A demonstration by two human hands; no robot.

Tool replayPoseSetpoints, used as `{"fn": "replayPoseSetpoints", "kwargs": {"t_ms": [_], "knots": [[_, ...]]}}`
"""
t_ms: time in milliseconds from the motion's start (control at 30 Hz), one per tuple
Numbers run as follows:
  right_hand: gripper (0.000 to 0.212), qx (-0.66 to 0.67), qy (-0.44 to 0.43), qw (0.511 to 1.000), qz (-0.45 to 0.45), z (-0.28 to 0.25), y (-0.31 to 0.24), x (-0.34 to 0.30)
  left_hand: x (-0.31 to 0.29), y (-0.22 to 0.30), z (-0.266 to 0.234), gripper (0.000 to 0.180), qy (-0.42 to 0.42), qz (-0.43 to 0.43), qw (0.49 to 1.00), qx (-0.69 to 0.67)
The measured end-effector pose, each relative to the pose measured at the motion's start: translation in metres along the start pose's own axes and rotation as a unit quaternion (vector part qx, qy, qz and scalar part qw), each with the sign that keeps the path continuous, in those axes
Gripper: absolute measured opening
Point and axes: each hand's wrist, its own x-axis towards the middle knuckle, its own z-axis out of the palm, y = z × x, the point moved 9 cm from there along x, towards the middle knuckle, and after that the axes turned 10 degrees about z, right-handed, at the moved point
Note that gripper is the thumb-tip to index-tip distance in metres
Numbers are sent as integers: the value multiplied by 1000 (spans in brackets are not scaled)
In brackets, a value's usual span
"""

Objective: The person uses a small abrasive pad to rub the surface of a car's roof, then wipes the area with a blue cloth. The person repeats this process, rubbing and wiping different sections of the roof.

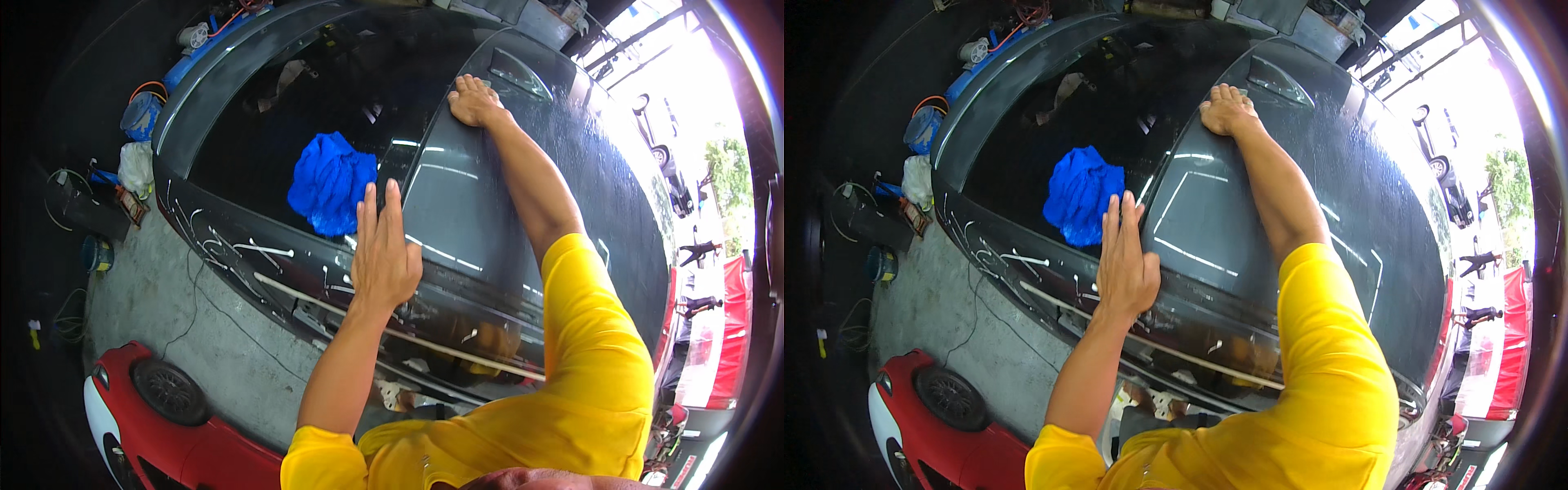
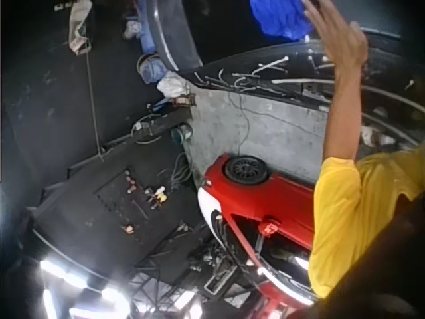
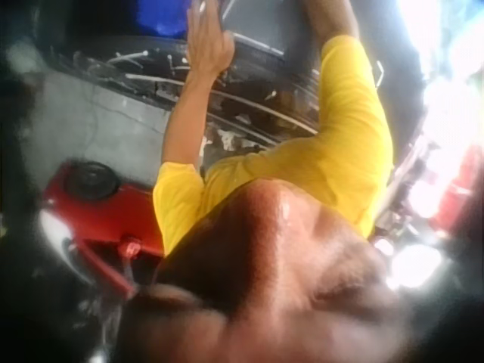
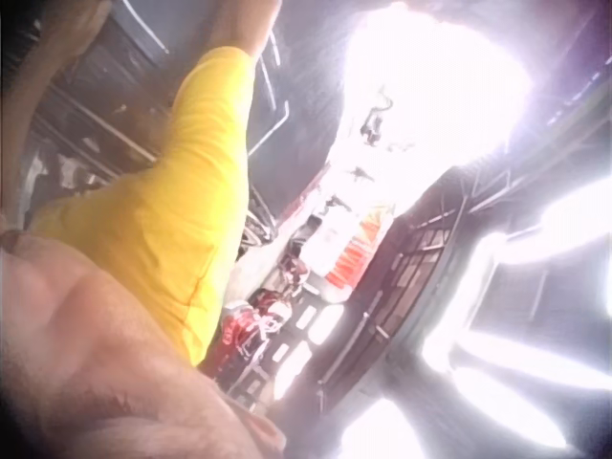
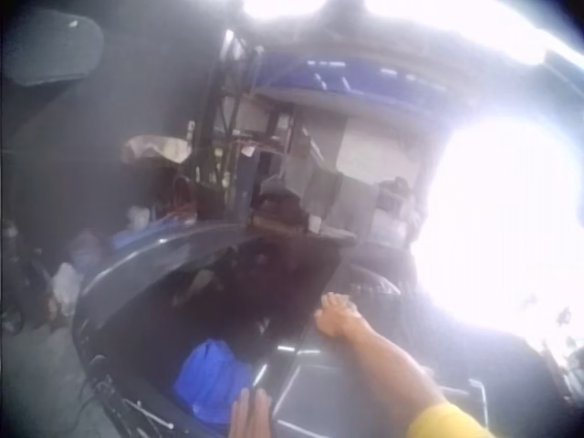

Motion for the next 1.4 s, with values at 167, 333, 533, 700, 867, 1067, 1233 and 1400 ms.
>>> {"fn": "replayPoseSetpoints", "kwargs": {"t_ms": [167, 333, 533, 700, 867, 1067, 1233, 1400], "knots": [[66, -7, 8, 997, -78, 5, -42, -106, -5, -5, -5, 86, 51, 2, 999, -18], [65, 0, 39, 982, -187, 9, -75, -231, -10, -11, -17, 88, 153, -5, 977, -146], [58, 33, -23, 938, -344, -7, -60, -326, -20, -21, -31, 85, 234, -17, 951, -201], [56, 54, -57, 906, -416, -5, -45, -322, -21, -17, -22, 85, 226, -1, 957, -182], [58, 85, -58, 872, -478, -3, -71, -319, -18, -15, -24, 85, 205, -19, 970, -128], [58, 108, -47, 868, -483, 10, -55, -311, -13, -8, -18, 85, 190, 1, 975, -113], [53, 132, -20, 874, -467, 12, -47, -314, -4, -11, -2, 82, 130, -31, 984, -118], [64, 159, -65, 907, -385, -12, 115, -381, -13, -24, -8, 79, 148, -41, 985, -81]]}}
